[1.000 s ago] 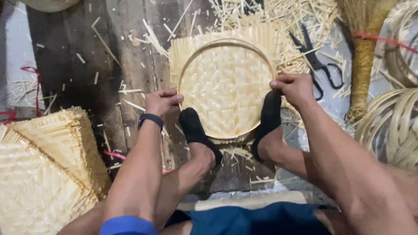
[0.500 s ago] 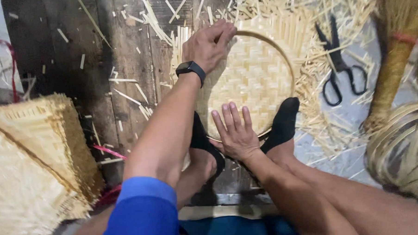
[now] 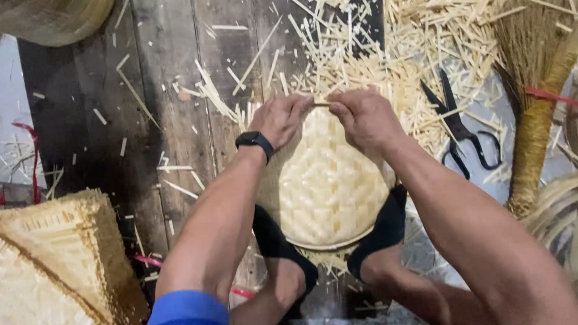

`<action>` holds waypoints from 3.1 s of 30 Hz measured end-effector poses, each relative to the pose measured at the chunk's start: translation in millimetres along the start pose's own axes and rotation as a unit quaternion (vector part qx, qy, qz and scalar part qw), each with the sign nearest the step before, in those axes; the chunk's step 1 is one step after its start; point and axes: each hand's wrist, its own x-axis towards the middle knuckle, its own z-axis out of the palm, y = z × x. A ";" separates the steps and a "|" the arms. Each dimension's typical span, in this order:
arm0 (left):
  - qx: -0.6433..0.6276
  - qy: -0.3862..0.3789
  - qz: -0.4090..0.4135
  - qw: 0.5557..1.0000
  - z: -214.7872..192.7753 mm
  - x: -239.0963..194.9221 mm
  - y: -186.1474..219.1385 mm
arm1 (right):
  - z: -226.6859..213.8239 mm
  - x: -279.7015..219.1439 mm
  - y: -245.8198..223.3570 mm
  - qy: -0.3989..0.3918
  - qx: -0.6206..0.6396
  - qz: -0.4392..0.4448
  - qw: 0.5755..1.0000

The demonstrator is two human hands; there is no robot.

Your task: The person sits on the floor assembling round woven bamboo trays. They fit a woven bamboo mat into a bamboo rim hoop, press it with a round wooden form, trim excess strips with scissors, and set finished trays aside while repeating the cycle.

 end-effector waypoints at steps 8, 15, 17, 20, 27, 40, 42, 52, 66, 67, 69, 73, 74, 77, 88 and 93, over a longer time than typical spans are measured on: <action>-0.178 0.011 -0.107 0.978 17.1 40.9 -24.5 | -3.7 3.6 -3.9 -0.007 0.169 0.174 0.970; -0.260 -0.041 -0.094 0.960 19.5 42.5 -28.5 | -4.7 -36.6 -22.3 -0.035 0.083 0.391 0.916; -0.244 -0.051 -0.106 0.963 25.2 44.6 -32.3 | -0.1 -26.9 -16.3 -0.139 0.087 0.497 0.852; -0.238 -0.045 -0.093 0.966 27.5 50.3 -40.2 | 20.5 -39.7 3.6 -0.144 0.078 0.490 0.856; -0.236 0.019 0.088 0.967 60.3 84.3 -90.4 | 10.1 -56.1 13.1 -0.121 0.143 0.462 0.867; -0.250 -0.004 -0.057 0.967 28.8 45.0 -36.9 | 69.4 -102.0 69.3 -0.077 0.228 0.455 0.857; -0.220 -0.017 -0.088 0.971 26.6 45.3 -41.8 | 46.0 -73.7 45.6 -0.082 0.217 0.436 0.870; -0.057 0.435 0.036 0.898 71.5 -16.0 -99.6 | 40.6 71.2 -59.9 -0.230 0.089 0.140 0.959; -0.288 0.256 -0.217 0.897 88.9 -56.3 -115.7 | 34.7 81.4 -72.8 -0.398 -0.022 0.193 0.896; -0.336 0.245 -0.238 0.877 97.3 -50.8 -125.6 | 35.1 80.6 -73.8 -0.404 -0.027 0.192 0.894; -0.383 0.233 -0.259 0.855 103.2 -43.7 -135.6 | 33.1 81.5 -76.4 -0.410 -0.032 0.191 0.891; -0.395 0.198 -0.293 0.848 90.1 -47.0 -127.4 | 51.9 61.4 -65.6 -0.386 -0.045 0.154 0.909; -0.389 0.190 -0.303 0.849 83.4 -46.2 -122.0 | 62.4 53.4 -57.4 -0.337 -0.038 0.122 0.933; -0.447 0.239 -0.242 0.827 92.0 -40.1 -128.7 | 37.7 33.3 -45.0 -0.202 -0.002 0.080 0.976; -0.093 0.410 -0.135 0.897 90.8 -105.2 -104.6 | -272.2 -90.5 -0.1 -0.354 -0.179 0.177 0.901; -0.055 0.357 -0.085 0.929 47.0 -169.8 -70.6 | -212.5 -143.7 45.1 -0.309 -0.002 0.272 0.911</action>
